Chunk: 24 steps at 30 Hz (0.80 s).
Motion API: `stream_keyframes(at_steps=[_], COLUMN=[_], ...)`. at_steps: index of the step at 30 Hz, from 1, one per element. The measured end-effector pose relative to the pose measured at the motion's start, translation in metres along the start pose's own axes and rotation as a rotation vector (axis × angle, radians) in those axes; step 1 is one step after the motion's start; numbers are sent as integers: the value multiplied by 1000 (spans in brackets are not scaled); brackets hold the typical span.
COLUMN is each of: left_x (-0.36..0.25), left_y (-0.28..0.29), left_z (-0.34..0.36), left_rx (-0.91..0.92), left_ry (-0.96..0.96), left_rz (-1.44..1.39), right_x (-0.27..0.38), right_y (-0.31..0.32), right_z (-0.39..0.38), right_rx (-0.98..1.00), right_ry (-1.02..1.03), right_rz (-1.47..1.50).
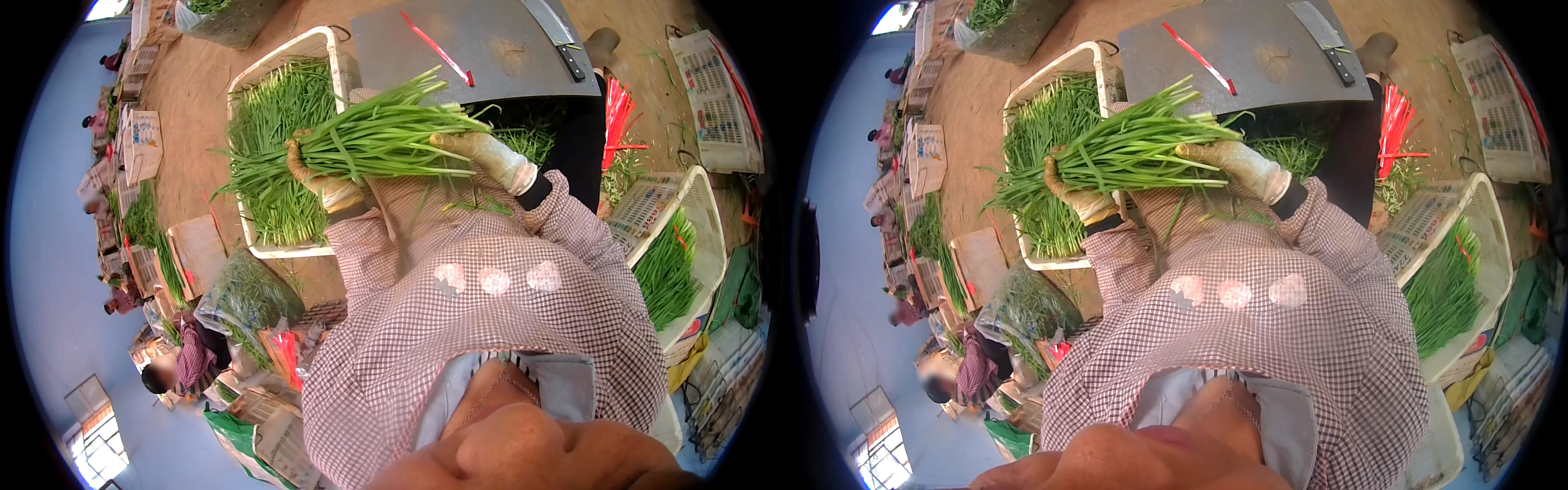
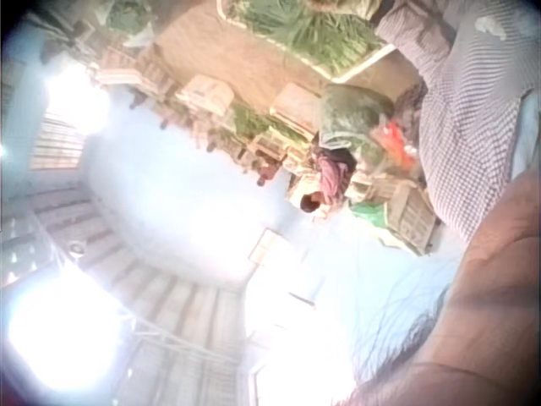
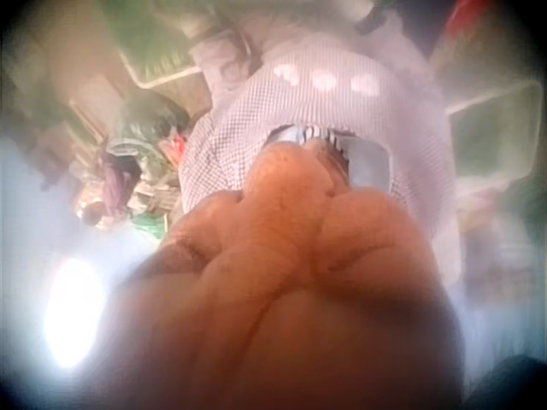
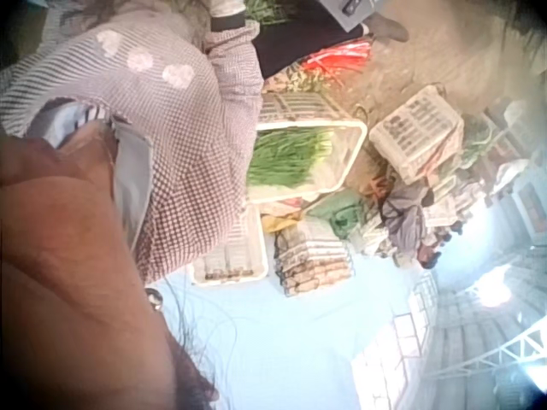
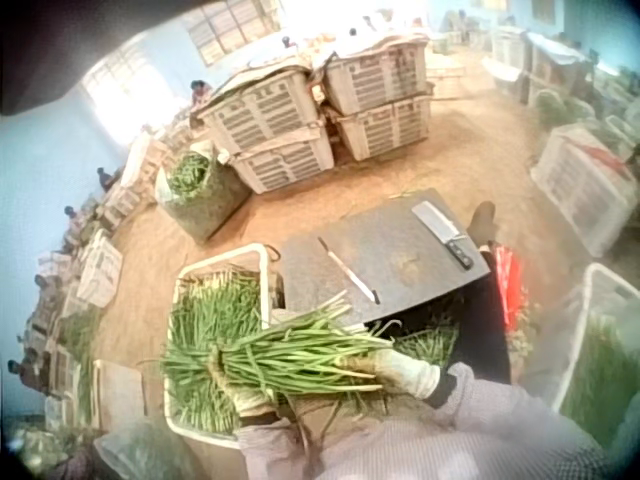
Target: The person gathers green onions from a white basket, aligns the stems, and secures the bunch with a red rubber band. They then place the finished bundle onto a metal table and repeat the process.
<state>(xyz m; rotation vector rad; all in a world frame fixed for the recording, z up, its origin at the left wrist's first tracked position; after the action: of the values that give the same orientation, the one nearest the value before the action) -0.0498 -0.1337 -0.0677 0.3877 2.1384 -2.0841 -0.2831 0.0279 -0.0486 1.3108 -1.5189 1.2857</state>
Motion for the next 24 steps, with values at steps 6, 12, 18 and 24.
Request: stream_keyframes(at_steps=[6,12,18,24], left_x=[8,-23,-4,-10], left_y=[7,51,33,30], left_z=[13,7,-16,-23], left_rx=[46,-202,-324,-417], left_ry=[20,-31,-77,-148], left_rz=[69,72,195,322], right_x=[-49,-13,-41,-27], right_y=[-1,14,81,64], right_z=[23,-17,-58,-47], right_rx=[-92,-75,-163,-154], right_ry=[62,111,321,107], right_rz=[556,433,761,106])
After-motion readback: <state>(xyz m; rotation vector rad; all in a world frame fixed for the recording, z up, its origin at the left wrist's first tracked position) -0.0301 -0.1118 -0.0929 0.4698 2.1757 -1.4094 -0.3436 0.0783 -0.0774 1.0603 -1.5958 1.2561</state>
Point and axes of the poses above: each hand's wrist, its own z-axis towards the middle knuckle, its own y-axis out of the back of the hand, x = y × z, the point moved 7 cm from there along z, towards the middle knuckle, and after that the axes turned 12 degrees about -z, right-handed, at the moved point
